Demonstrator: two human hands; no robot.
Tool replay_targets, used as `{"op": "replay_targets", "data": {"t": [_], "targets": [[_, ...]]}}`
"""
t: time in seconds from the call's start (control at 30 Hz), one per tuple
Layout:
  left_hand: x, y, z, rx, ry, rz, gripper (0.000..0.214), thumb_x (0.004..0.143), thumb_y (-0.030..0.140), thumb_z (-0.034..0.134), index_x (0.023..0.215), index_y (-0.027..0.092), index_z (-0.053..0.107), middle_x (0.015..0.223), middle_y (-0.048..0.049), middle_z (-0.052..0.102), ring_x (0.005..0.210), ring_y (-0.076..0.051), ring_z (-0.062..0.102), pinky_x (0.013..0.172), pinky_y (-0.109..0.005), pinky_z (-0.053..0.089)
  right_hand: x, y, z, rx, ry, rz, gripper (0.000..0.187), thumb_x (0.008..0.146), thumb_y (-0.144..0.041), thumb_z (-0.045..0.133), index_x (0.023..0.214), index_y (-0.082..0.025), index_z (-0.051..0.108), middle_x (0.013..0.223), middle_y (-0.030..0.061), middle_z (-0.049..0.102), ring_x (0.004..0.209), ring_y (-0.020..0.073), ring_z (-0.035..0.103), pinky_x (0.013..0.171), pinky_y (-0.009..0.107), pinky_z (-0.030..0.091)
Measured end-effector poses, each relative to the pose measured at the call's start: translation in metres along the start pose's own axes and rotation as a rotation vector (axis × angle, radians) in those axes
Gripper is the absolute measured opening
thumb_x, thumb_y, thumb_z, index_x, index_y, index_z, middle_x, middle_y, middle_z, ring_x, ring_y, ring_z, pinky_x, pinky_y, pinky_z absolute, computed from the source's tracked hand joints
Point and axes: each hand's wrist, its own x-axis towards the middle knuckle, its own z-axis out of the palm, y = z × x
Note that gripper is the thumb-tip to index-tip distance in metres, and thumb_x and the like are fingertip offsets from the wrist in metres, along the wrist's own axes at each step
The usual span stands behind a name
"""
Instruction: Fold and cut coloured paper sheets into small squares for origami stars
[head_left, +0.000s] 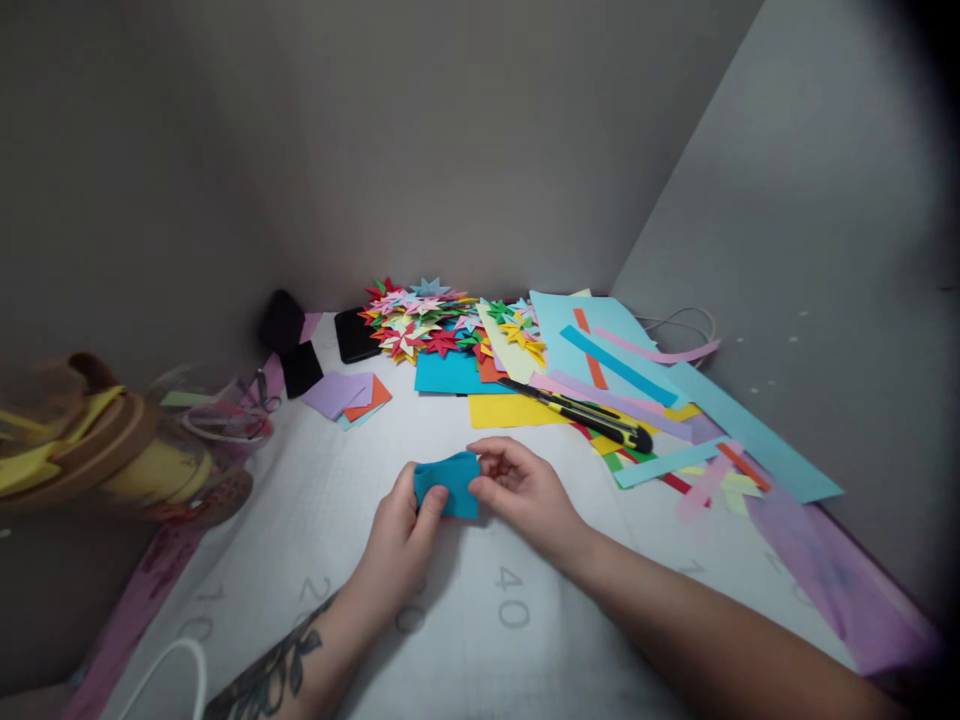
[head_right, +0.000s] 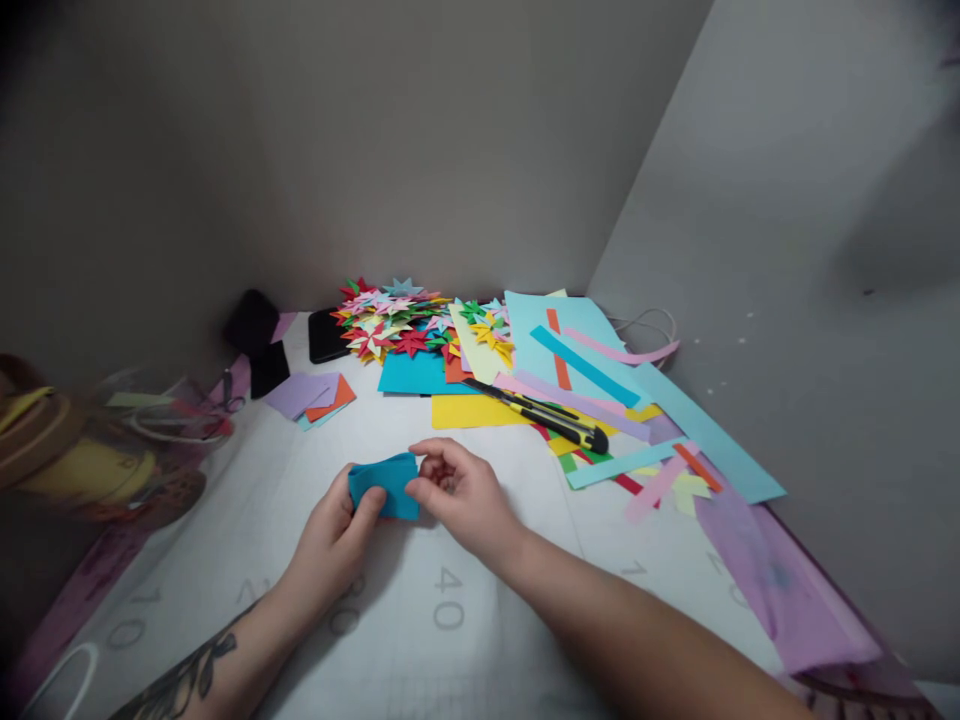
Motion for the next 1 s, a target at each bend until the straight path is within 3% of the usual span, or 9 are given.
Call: {"op": "replay_targets", "data": {"t": [0.13,0.27,0.6,1.0], "targets": [[0.0002,-0.0003,-0.0003,0.016,-0.023,0.016,0.021,0.09,0.039,0.047,0.079,0.022,0.046,0.069,0.0032,0.053,0.064,-0.015,0.048,0.06,-0.026,0.037,0.0,-0.0007,-0.0021,-0.078,0.007,-0.09,0.036,0.076,-0.027,0.067,0.113,-0.027,0.065,0.098,0.0038,0.061,0.083,0.0156,0.059,0.072,0.029,0.051],[0.0,-0.0022,0.0,0.005,-0.045,0.011,0.022,0.092,0.041,0.045,0.081,0.021,0.046,0.072,0.0026,0.051,0.066,-0.015,0.048,0.061,-0.026,0.038,0.0001,-0.0034,-0.0048,-0.171,0.025,-0.159,0.024,0.078,-0.024,0.067,0.101,-0.028,0.073,0.094,0.0035,0.066,0.084,0.0166,0.061,0.072,0.03,0.052],[0.0002,-0.0051,0.0014,-0.056,-0.05,0.007,0.021,0.092,0.041,0.045,0.083,0.021,0.046,0.074,0.0024,0.05,0.069,-0.015,0.048,0.062,-0.026,0.039,-0.0012,-0.0023,-0.0042,-0.14,0.075,-0.174,0.021,0.078,-0.027,0.068,0.097,-0.031,0.075,0.101,0.0029,0.073,0.095,0.0209,0.067,0.087,0.038,0.055],[-0.0008,-0.002,0.0019,0.036,-0.046,-0.001,0.025,0.091,0.041,0.044,0.077,0.022,0.039,0.067,0.0055,0.04,0.062,-0.013,0.039,0.058,-0.025,0.032,0.0006,-0.0062,0.0014,0.002,0.156,-0.006,0.022,0.071,-0.025,0.069,0.093,-0.02,0.066,0.064,-0.0035,0.064,0.061,0.012,0.06,0.062,0.026,0.05]]}}
